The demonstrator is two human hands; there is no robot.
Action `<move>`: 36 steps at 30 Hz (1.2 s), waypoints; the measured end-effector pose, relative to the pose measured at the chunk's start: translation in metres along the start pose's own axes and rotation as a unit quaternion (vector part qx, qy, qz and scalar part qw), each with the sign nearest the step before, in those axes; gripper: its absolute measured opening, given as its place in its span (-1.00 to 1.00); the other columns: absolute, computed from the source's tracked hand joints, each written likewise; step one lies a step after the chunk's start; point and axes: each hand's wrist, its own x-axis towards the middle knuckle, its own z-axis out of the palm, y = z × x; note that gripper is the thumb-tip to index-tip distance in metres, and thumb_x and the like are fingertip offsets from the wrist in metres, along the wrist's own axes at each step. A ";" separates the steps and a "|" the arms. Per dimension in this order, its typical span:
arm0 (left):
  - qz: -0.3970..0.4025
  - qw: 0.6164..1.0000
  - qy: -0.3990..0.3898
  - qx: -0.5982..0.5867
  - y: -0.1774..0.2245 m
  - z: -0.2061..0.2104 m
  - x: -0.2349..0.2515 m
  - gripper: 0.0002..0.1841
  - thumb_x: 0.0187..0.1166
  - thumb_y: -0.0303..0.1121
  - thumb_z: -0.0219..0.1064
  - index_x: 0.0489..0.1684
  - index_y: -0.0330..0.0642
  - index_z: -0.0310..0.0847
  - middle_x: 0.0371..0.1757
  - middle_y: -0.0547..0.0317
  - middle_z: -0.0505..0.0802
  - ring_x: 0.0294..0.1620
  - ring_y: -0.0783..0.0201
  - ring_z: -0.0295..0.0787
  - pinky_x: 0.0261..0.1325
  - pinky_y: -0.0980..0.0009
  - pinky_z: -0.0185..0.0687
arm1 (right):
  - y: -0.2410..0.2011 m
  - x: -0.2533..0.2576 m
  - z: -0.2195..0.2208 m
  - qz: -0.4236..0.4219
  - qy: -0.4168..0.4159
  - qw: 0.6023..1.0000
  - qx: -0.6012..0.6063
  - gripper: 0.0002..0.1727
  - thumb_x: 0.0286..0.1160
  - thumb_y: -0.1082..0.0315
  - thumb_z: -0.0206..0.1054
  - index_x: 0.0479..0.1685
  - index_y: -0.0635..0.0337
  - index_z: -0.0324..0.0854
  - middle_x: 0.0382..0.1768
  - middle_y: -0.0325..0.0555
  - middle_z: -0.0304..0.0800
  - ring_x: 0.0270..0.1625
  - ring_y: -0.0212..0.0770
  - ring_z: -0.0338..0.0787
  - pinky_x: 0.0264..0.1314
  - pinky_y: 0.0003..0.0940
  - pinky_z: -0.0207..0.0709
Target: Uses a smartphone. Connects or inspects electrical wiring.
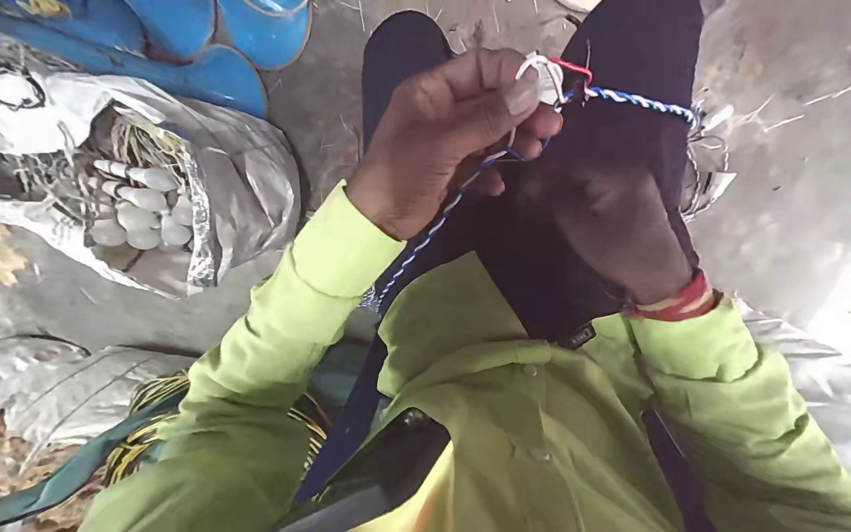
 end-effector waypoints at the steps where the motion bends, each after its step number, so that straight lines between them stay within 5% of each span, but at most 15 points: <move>1: -0.005 1.000 0.009 -0.010 -0.004 -0.002 0.000 -0.89 0.78 -0.48 0.12 -0.02 -0.19 0.59 -0.21 0.20 0.91 -0.22 0.39 0.87 -0.39 0.54 0.76 | 0.005 0.001 0.005 0.006 -0.023 0.997 -0.068 -0.72 0.75 0.28 0.22 0.03 0.25 0.79 -0.21 0.04 0.88 -0.22 -0.09 0.86 -0.13 -0.06 0.72; 3: 0.005 0.999 0.026 -0.020 -0.013 -0.005 0.003 -0.90 0.77 -0.50 0.15 -0.04 -0.20 0.60 -0.24 0.19 0.90 -0.25 0.39 0.86 -0.40 0.55 0.74 | 0.009 0.004 0.019 0.017 -0.082 0.981 -0.178 -0.76 0.70 0.36 0.23 0.05 0.26 0.78 -0.08 0.19 0.84 -0.06 0.24 0.85 -0.04 0.30 0.68; 7: 0.040 0.997 0.052 0.032 -0.033 -0.006 0.008 -0.88 0.71 -0.52 0.20 0.03 -0.29 0.62 -0.27 0.23 0.90 -0.34 0.46 0.79 -0.40 0.59 0.64 | -0.004 0.013 0.040 0.071 -0.149 0.935 -0.315 -0.74 0.55 0.44 0.31 0.14 0.31 0.69 -0.09 0.37 0.74 -0.09 0.43 0.78 -0.24 0.36 0.60; 11: 0.037 0.997 0.060 0.043 -0.041 -0.002 0.004 -0.66 0.71 -0.50 0.20 0.40 -0.43 0.50 -0.21 0.15 0.89 -0.35 0.42 0.76 -0.39 0.55 0.63 | -0.010 0.029 0.049 0.099 -0.202 0.899 -0.377 -0.78 0.43 0.40 0.42 -0.02 0.30 0.66 -0.25 0.32 0.71 -0.23 0.39 0.78 -0.44 0.28 0.53; 14: 0.010 0.998 0.046 -0.030 -0.044 -0.005 -0.002 -0.67 0.72 -0.53 0.15 0.40 -0.34 0.54 -0.14 0.12 0.89 -0.22 0.32 0.84 -0.31 0.47 0.75 | -0.015 0.038 0.052 0.117 -0.220 0.897 -0.365 -0.76 0.36 0.33 0.49 -0.15 0.33 0.66 -0.26 0.30 0.71 -0.22 0.38 0.77 -0.43 0.29 0.53; 18: 0.006 0.994 0.029 -0.106 -0.052 -0.012 -0.008 -0.69 0.70 -0.53 0.15 0.34 -0.23 0.60 -0.07 0.11 0.88 -0.12 0.25 0.88 -0.31 0.42 0.82 | -0.022 0.063 0.055 0.199 -0.308 0.858 -0.360 -0.68 0.47 0.20 0.41 0.02 0.26 0.69 -0.07 0.26 0.77 0.04 0.34 0.79 -0.18 0.34 0.58; 21: 0.074 0.995 0.043 -0.043 -0.059 -0.014 -0.011 -0.75 0.65 -0.57 0.22 0.19 -0.35 0.68 -0.11 0.14 0.87 -0.25 0.36 0.80 -0.32 0.47 0.74 | -0.019 0.050 0.030 0.199 -0.210 0.930 -0.225 -0.69 0.48 0.18 0.46 0.04 0.19 0.72 -0.16 0.18 0.81 -0.07 0.22 0.82 -0.14 0.32 0.61; 24: 0.152 0.986 0.045 0.057 -0.064 -0.014 -0.020 -0.79 0.58 -0.60 0.29 0.05 -0.41 0.78 -0.01 0.12 0.87 -0.11 0.44 0.77 -0.07 0.49 0.73 | -0.015 0.016 0.001 0.164 -0.101 0.980 0.047 -0.69 0.36 0.36 0.52 0.09 0.07 0.70 -0.32 -0.22 0.79 -0.37 -0.31 0.73 -0.37 -0.30 0.65; 26: 0.172 0.978 0.010 0.115 -0.066 -0.009 -0.025 -0.78 0.55 -0.55 0.37 0.07 -0.36 0.82 0.05 0.07 0.80 0.06 0.39 0.73 0.11 0.50 0.73 | -0.012 -0.007 -0.011 0.132 -0.063 0.960 0.237 -0.64 0.37 0.49 0.45 0.17 0.09 0.67 -0.26 -0.29 0.82 -0.30 -0.43 0.76 -0.21 -0.48 0.73; 29: 0.186 0.967 -0.028 0.173 -0.072 0.008 -0.035 -0.69 0.45 -0.47 0.51 0.15 -0.27 0.83 0.05 0.05 0.75 0.02 0.42 0.70 0.03 0.57 0.73 | -0.012 -0.034 -0.018 0.112 -0.039 0.928 0.354 -0.56 0.42 0.45 0.50 0.31 0.09 0.61 -0.12 -0.16 0.84 -0.12 -0.33 0.84 0.09 -0.32 0.79; 36: 0.254 0.923 0.080 0.277 -0.078 0.032 -0.056 -0.87 0.51 -0.47 0.49 -0.12 -0.30 0.89 -0.07 0.03 0.80 -0.12 0.46 0.74 -0.05 0.62 0.72 | -0.009 -0.054 -0.008 0.090 0.033 0.912 0.399 -0.51 0.41 0.33 0.57 0.36 -0.03 0.62 -0.21 -0.21 0.90 -0.24 -0.37 0.88 -0.06 -0.42 0.82</move>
